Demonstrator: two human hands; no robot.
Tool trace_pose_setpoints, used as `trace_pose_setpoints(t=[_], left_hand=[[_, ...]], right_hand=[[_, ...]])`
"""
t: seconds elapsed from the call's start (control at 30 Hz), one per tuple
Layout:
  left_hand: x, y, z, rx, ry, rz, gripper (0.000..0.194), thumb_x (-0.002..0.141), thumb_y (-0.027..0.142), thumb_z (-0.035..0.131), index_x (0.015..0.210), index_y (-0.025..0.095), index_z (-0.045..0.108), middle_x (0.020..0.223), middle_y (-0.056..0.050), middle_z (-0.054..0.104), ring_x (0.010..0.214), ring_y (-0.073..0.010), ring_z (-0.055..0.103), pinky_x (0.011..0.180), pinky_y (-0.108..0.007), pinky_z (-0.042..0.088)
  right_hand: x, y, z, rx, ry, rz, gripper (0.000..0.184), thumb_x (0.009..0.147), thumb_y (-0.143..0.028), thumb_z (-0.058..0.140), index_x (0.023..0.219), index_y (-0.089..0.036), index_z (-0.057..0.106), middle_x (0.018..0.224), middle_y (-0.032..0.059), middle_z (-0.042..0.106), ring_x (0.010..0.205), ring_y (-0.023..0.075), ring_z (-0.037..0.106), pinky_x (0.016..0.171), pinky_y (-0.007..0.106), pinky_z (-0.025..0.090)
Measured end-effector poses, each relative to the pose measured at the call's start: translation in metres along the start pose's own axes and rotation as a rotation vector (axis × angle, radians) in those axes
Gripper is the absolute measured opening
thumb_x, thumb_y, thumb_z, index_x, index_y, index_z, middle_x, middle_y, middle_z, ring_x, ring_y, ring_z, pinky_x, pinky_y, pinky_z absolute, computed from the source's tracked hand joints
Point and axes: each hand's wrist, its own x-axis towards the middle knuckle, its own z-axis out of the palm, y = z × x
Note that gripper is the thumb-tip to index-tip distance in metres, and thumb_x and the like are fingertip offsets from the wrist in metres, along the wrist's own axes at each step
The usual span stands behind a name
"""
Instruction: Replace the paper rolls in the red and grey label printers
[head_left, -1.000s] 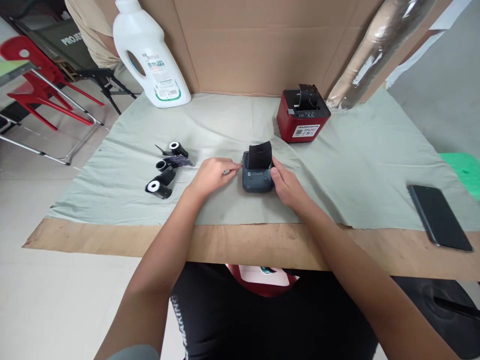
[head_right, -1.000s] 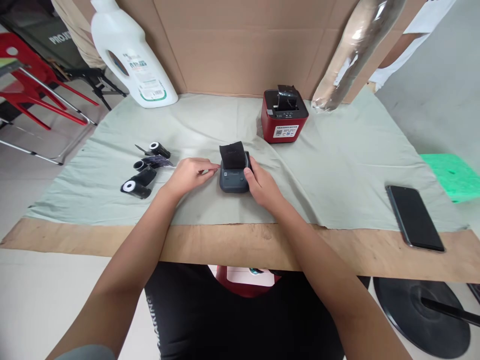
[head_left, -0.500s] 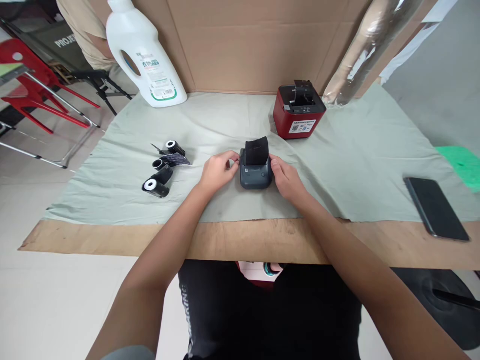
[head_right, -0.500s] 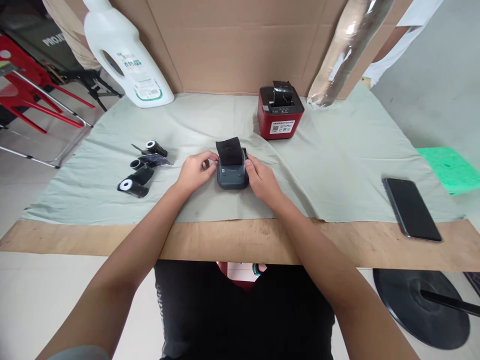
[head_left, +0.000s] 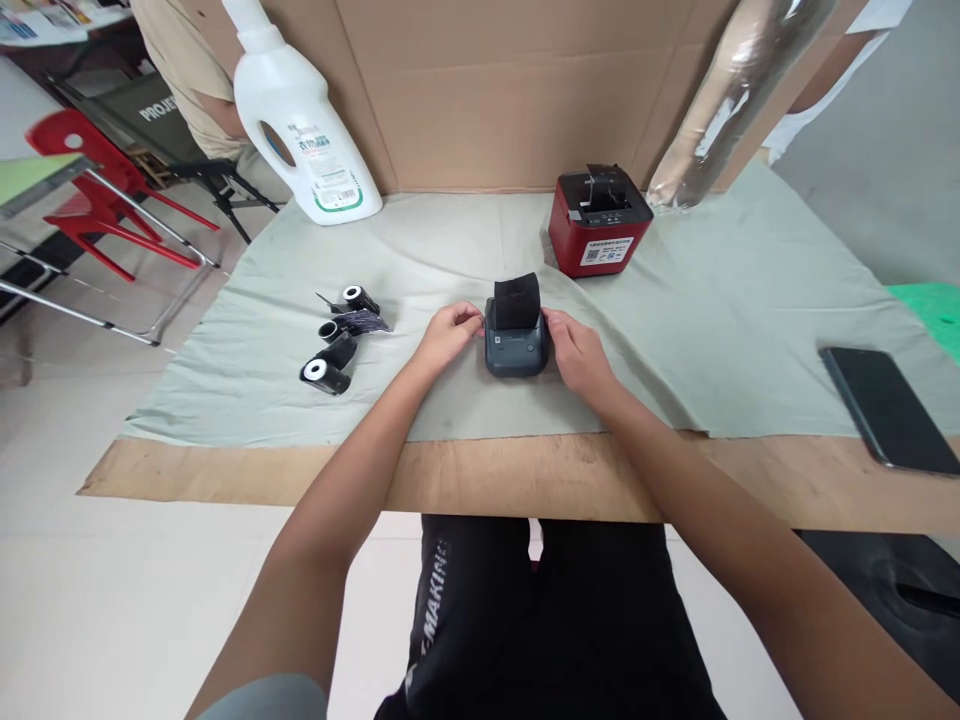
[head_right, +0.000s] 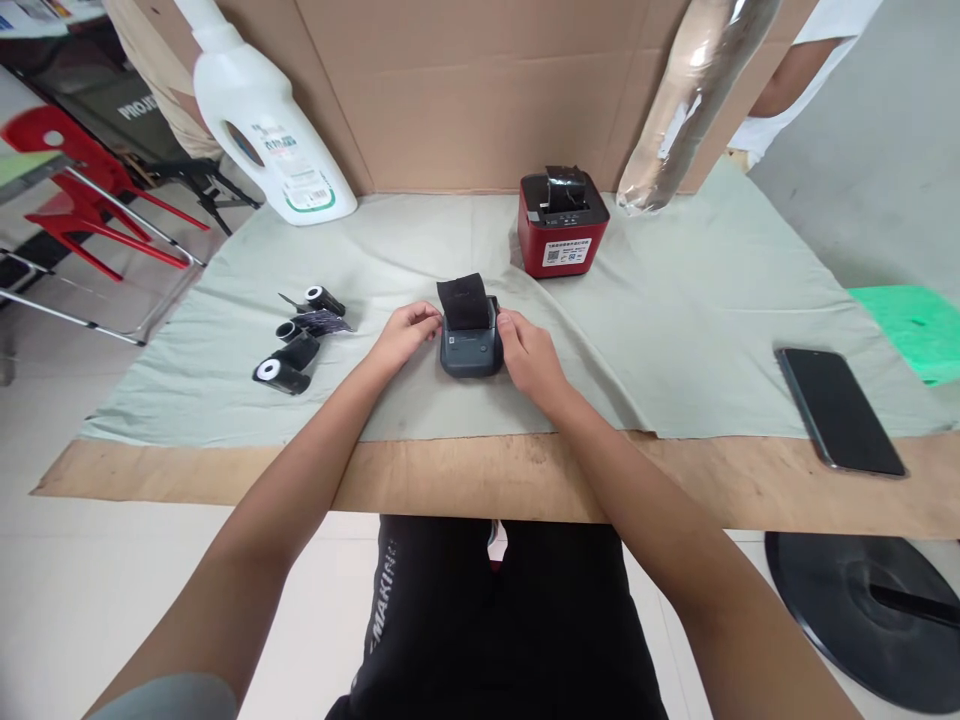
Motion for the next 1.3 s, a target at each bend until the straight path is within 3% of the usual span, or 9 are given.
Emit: trace_pose_setpoints(t=[0.17,0.47,1.03,1.3], left_hand=[[0.001,0.008,-0.001,-0.05,-0.022,-0.071,0.011,0.071,0.009,0.059,0.073,0.019,0.063,0.067,0.001,0.066,0.068,-0.0146,0.059,0.069,-0.028,0.042],[-0.001,0.02,-0.004,-0.047,-0.04,-0.134,0.009,0.069,0.011,0.061,0.065,0.018,0.065,0.067,0.0,0.065,0.065,-0.0133,0.055,0.067,-0.028,0.041],[0.002,0.019,-0.002,-0.001,-0.046,-0.111,0.019,0.071,0.005,0.063,0.059,0.019,0.06,0.061,0.001,0.062,0.063,-0.0136,0.054,0.071,-0.03,0.044],[0.002,0.018,-0.002,-0.005,-0.05,-0.119,0.02,0.072,0.004,0.063,0.059,0.019,0.06,0.061,0.001,0.063,0.063,-0.0131,0.053,0.071,-0.03,0.043]], right_hand=[[0.001,0.001,0.0,0.013,0.009,0.007,0.067,0.11,-0.069,0.033,0.127,-0.023,0.079,0.122,0.0116,0.082,0.118,0.0324,0.074,0.102,0.045,0.054],[0.0,-0.001,0.002,0.005,0.008,0.018,0.063,0.111,-0.064,0.033,0.12,-0.022,0.078,0.101,0.0094,0.081,0.105,0.0294,0.073,0.098,0.041,0.051],[0.0,-0.001,0.003,-0.031,0.022,0.024,0.071,0.108,-0.075,0.027,0.107,-0.025,0.077,0.096,0.0092,0.078,0.106,0.0309,0.072,0.095,0.043,0.053],[0.001,-0.002,0.002,-0.028,0.015,0.023,0.065,0.11,-0.069,0.029,0.111,-0.023,0.076,0.099,0.0098,0.079,0.104,0.0304,0.072,0.095,0.042,0.051]])
